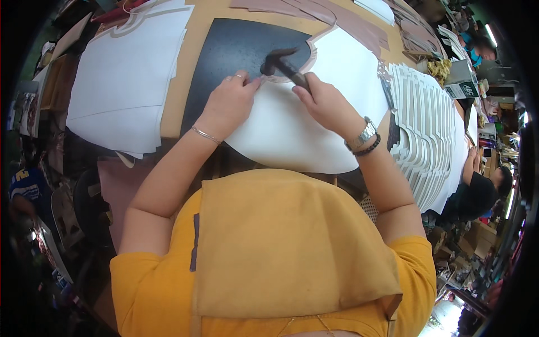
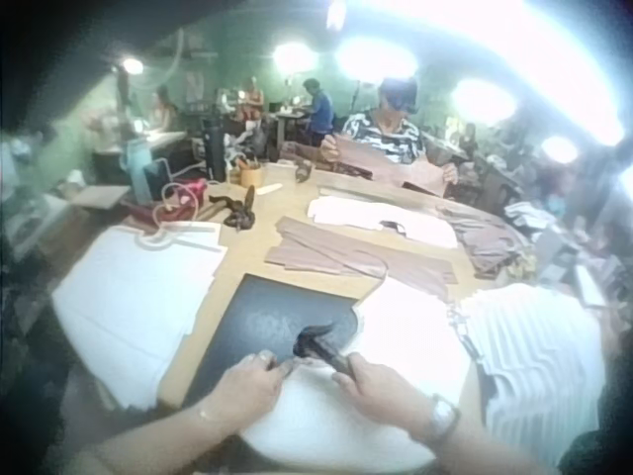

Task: The person works on leather bag components at a workbench, using a hammer to tap down edges and seams on white and beige leather pieces, then stacking the components.

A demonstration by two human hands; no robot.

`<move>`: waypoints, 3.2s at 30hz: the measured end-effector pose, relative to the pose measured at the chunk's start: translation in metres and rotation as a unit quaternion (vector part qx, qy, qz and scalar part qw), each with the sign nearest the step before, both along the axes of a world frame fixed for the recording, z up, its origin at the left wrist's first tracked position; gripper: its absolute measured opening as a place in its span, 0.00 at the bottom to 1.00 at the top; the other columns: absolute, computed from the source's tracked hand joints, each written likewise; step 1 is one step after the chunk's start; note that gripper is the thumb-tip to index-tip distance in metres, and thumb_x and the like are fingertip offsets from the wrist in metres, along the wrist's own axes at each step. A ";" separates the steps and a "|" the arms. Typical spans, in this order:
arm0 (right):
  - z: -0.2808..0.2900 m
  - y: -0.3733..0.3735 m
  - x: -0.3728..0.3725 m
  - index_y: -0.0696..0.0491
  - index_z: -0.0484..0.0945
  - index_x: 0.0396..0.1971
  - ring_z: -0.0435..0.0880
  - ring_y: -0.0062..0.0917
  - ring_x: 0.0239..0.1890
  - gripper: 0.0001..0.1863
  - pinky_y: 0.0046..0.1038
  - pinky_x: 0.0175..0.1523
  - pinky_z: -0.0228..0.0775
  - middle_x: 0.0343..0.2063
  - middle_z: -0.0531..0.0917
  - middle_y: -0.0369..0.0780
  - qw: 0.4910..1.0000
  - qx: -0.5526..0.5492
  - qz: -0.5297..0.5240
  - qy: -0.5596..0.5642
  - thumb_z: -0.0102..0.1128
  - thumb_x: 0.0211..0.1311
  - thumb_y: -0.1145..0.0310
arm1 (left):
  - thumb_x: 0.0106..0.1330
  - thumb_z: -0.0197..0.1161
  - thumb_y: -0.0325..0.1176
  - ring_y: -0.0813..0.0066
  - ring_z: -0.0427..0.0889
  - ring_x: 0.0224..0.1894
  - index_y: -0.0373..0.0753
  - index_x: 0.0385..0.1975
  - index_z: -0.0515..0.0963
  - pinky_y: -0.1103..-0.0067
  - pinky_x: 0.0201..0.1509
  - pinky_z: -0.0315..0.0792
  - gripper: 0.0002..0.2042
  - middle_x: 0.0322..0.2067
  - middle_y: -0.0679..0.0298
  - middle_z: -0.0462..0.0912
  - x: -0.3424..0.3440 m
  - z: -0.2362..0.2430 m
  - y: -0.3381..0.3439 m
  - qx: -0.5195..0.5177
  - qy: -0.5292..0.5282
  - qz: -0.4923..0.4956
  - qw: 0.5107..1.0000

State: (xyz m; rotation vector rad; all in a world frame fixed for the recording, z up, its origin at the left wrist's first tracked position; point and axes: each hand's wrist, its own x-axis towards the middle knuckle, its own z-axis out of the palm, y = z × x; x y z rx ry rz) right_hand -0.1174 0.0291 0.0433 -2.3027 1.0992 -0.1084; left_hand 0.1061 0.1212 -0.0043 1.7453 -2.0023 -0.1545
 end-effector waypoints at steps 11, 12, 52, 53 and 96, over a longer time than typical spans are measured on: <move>0.005 0.005 -0.002 0.58 0.69 0.47 0.82 0.54 0.30 0.18 0.47 0.36 0.72 0.27 0.82 0.55 0.999 -0.012 0.007 -0.030 0.52 0.73 0.56 | 0.64 0.59 0.23 0.54 0.81 0.40 0.35 0.51 0.81 0.70 0.45 0.77 0.15 0.41 0.53 0.79 0.016 0.014 0.012 0.115 0.169 0.007 0.979; 0.006 0.007 -0.001 0.57 0.69 0.48 0.82 0.53 0.30 0.18 0.47 0.36 0.73 0.27 0.82 0.55 1.000 -0.006 0.022 -0.001 0.52 0.73 0.56 | 0.64 0.59 0.22 0.55 0.81 0.40 0.35 0.51 0.81 0.70 0.45 0.77 0.15 0.42 0.53 0.79 0.014 0.012 0.017 0.099 0.157 0.009 0.983; 0.004 0.035 0.003 0.58 0.68 0.44 0.82 0.51 0.30 0.18 0.44 0.36 0.73 0.26 0.82 0.51 0.980 -0.023 0.014 -0.199 0.52 0.74 0.56 | 0.64 0.66 0.23 0.64 0.80 0.33 0.31 0.39 0.83 0.75 0.37 0.75 0.07 0.35 0.57 0.79 0.031 0.009 0.090 0.022 0.186 0.048 0.981; 0.004 0.030 0.002 0.58 0.68 0.44 0.82 0.52 0.30 0.17 0.44 0.36 0.73 0.26 0.82 0.52 0.991 -0.003 0.011 -0.130 0.52 0.74 0.57 | 0.64 0.65 0.23 0.64 0.80 0.33 0.31 0.39 0.83 0.75 0.37 0.74 0.06 0.35 0.57 0.79 0.031 0.008 0.090 0.019 0.192 0.047 0.980; -0.033 0.077 -0.176 0.55 0.71 0.59 0.87 0.28 0.35 0.54 0.26 0.34 0.82 0.42 0.84 0.43 0.685 0.401 -0.339 -0.505 0.25 0.60 0.18 | 0.77 0.50 0.39 0.59 0.72 0.65 0.37 0.61 0.73 0.70 0.69 0.63 0.19 0.61 0.53 0.75 -0.092 0.121 -0.026 0.149 0.183 -0.316 0.919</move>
